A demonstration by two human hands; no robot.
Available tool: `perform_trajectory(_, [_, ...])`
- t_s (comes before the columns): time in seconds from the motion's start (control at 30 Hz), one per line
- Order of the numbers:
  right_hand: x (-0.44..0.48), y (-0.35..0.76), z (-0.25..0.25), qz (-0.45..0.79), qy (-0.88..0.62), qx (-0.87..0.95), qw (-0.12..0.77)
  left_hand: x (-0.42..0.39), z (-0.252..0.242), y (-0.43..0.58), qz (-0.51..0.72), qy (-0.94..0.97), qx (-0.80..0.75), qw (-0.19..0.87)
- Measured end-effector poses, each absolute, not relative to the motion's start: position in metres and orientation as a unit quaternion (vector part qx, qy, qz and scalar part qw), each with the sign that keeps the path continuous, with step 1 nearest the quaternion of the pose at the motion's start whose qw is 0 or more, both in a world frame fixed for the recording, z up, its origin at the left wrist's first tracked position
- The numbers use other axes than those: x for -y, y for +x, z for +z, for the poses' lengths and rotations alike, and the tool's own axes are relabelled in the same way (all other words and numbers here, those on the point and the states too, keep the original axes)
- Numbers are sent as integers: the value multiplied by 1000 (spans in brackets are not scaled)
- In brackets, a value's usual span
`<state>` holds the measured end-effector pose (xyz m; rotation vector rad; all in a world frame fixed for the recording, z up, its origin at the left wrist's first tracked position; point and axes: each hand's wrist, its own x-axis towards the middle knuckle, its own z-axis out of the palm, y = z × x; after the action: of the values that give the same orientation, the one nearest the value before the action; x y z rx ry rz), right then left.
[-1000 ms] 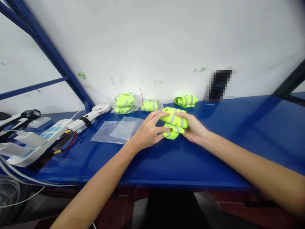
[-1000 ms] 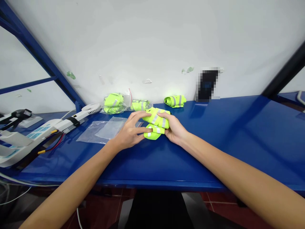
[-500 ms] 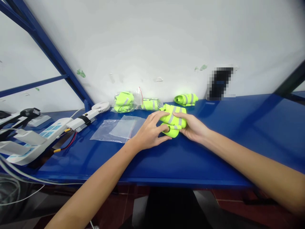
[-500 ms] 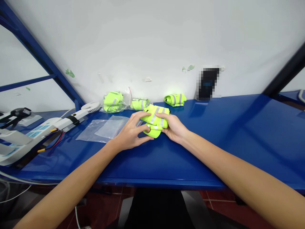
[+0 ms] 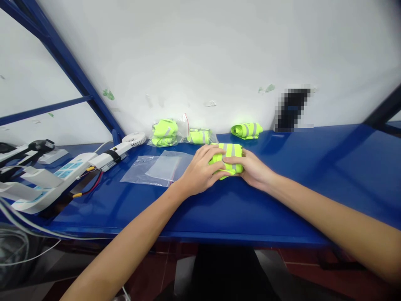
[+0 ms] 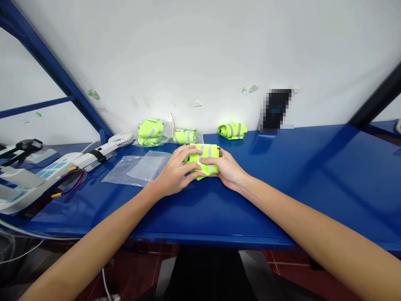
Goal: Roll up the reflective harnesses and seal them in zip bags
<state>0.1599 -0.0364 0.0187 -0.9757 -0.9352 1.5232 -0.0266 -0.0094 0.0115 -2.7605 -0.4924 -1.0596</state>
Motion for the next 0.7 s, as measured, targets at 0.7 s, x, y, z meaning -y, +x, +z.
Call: perform_trajectory(0.7, [46, 163, 17, 635, -317, 538, 455, 19, 9, -17, -412, -860, 245, 175])
